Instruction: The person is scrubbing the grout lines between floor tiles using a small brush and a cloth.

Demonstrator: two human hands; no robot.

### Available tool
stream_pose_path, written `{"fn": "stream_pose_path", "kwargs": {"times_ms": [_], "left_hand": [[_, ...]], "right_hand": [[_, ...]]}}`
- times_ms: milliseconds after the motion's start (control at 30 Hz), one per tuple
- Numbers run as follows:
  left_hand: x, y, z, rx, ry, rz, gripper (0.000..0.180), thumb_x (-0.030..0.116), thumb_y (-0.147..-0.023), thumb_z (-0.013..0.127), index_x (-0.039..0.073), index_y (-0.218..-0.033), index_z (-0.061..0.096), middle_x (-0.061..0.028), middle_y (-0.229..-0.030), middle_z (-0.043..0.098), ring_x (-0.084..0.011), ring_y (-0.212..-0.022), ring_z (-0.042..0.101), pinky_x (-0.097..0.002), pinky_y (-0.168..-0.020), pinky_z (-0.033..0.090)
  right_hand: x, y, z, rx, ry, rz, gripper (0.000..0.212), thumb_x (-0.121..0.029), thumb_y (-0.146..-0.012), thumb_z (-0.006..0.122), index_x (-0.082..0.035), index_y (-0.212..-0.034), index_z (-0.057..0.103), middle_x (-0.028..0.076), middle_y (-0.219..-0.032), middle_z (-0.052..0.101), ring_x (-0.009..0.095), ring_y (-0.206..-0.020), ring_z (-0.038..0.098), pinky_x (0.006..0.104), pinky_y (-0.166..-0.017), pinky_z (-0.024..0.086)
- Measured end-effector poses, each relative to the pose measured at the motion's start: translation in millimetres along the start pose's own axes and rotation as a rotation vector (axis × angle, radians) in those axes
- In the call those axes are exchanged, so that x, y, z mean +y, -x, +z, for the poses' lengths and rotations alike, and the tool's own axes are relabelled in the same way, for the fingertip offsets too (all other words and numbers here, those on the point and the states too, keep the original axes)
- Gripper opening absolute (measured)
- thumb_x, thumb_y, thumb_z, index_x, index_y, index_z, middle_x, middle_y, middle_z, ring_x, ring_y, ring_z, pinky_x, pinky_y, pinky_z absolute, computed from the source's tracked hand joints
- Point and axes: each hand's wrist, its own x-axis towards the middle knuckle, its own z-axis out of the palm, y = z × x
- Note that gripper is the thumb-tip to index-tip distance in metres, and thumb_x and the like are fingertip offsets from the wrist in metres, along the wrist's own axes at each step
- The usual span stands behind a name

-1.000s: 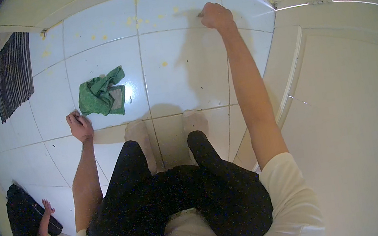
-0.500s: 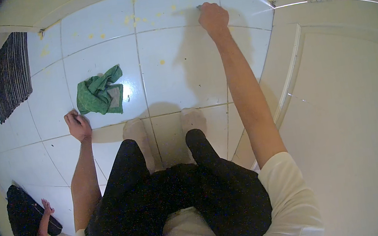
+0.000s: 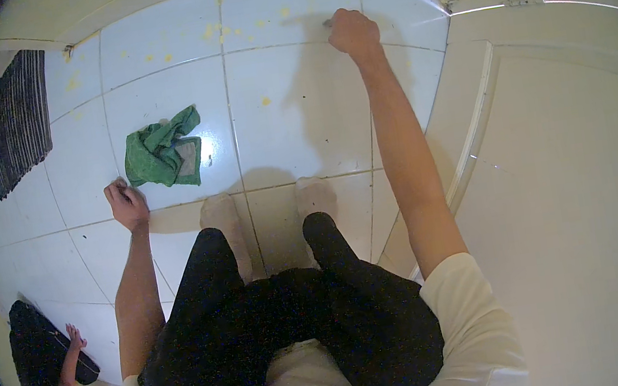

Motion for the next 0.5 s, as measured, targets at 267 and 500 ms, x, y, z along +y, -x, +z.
{"fn": "stream_pose_path", "kwargs": {"times_ms": [267, 500], "left_hand": [[-11.5, 2.1, -5.7, -0.049, -0.029, -0.051, 0.016, 0.012, -0.09, 0.049, 0.004, -0.103, 0.053, -0.0128, -0.105, 0.053, -0.0355, -0.096, 0.059, -0.0457, -0.081, 0.05], [-0.3, -0.6, 1.7, 0.015, -0.046, 0.003, 0.012, 0.01, -0.09, 0.047, 0.006, -0.1, 0.053, -0.0101, -0.103, 0.053, -0.0331, -0.088, 0.061, -0.0435, -0.075, 0.051]], "right_hand": [[-27.6, 4.4, -6.1, -0.004, -0.091, -0.057, 0.031, -0.017, -0.084, 0.064, -0.009, -0.112, 0.073, 0.019, -0.107, 0.072, 0.037, -0.103, 0.069, 0.0474, -0.087, 0.057], [-21.0, -24.4, -0.8, 0.164, -0.189, -0.027, 0.028, -0.019, -0.084, 0.065, -0.005, -0.107, 0.073, 0.021, -0.105, 0.073, 0.038, -0.101, 0.07, 0.0474, -0.089, 0.056]]}}
